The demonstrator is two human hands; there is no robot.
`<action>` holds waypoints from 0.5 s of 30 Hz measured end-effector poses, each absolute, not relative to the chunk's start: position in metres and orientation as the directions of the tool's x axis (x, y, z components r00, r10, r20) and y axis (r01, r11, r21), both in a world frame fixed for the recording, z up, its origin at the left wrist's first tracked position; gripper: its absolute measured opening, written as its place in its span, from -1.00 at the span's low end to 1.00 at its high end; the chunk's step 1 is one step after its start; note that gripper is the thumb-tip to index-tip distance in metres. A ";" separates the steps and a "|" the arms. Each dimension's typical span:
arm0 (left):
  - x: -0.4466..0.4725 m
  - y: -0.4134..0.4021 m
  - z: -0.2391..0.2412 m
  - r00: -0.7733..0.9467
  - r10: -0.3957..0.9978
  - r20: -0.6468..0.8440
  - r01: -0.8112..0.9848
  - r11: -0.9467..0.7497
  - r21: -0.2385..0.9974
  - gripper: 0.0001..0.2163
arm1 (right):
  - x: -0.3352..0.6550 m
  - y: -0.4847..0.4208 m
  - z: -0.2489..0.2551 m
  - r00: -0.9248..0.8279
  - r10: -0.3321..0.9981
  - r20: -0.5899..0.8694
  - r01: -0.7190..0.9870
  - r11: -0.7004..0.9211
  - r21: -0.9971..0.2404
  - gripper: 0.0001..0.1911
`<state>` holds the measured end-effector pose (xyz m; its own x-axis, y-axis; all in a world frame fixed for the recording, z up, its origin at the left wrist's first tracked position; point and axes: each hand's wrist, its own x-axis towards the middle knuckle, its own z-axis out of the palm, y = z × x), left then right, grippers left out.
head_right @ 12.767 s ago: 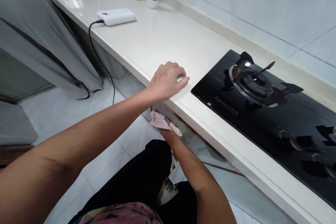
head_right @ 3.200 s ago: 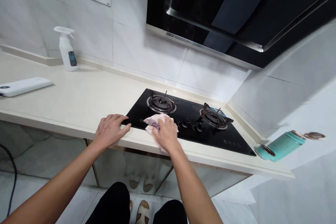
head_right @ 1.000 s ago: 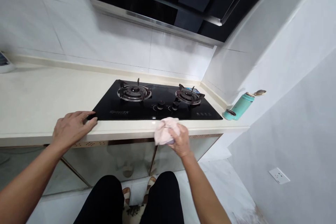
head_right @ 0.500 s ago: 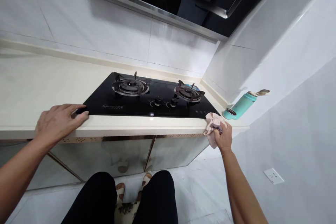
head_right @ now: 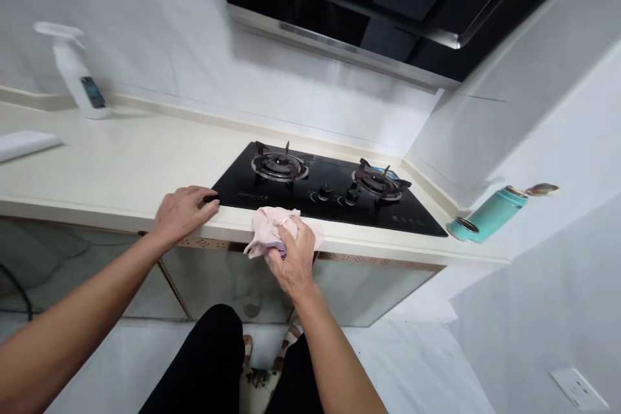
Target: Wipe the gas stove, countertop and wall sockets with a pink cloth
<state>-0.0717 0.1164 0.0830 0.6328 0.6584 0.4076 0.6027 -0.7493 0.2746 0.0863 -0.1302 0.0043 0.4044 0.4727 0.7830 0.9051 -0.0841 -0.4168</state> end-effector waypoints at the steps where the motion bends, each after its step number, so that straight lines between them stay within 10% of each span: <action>1: -0.074 0.117 0.082 0.634 0.649 0.420 0.580 -0.759 0.296 -0.57 | 0.082 -0.124 0.008 0.429 0.499 0.753 0.875 -0.023 -0.483 -0.60; 6: -0.079 0.115 0.083 0.640 0.624 0.448 0.443 -0.776 0.448 -0.59 | 0.097 -0.097 0.038 0.619 0.623 0.479 0.458 0.209 -0.864 -0.46; 15: -0.046 0.085 0.091 0.716 0.581 0.387 0.119 -0.648 0.752 -0.52 | 0.194 -0.131 0.065 0.738 0.403 0.542 0.622 -0.095 -0.777 -0.52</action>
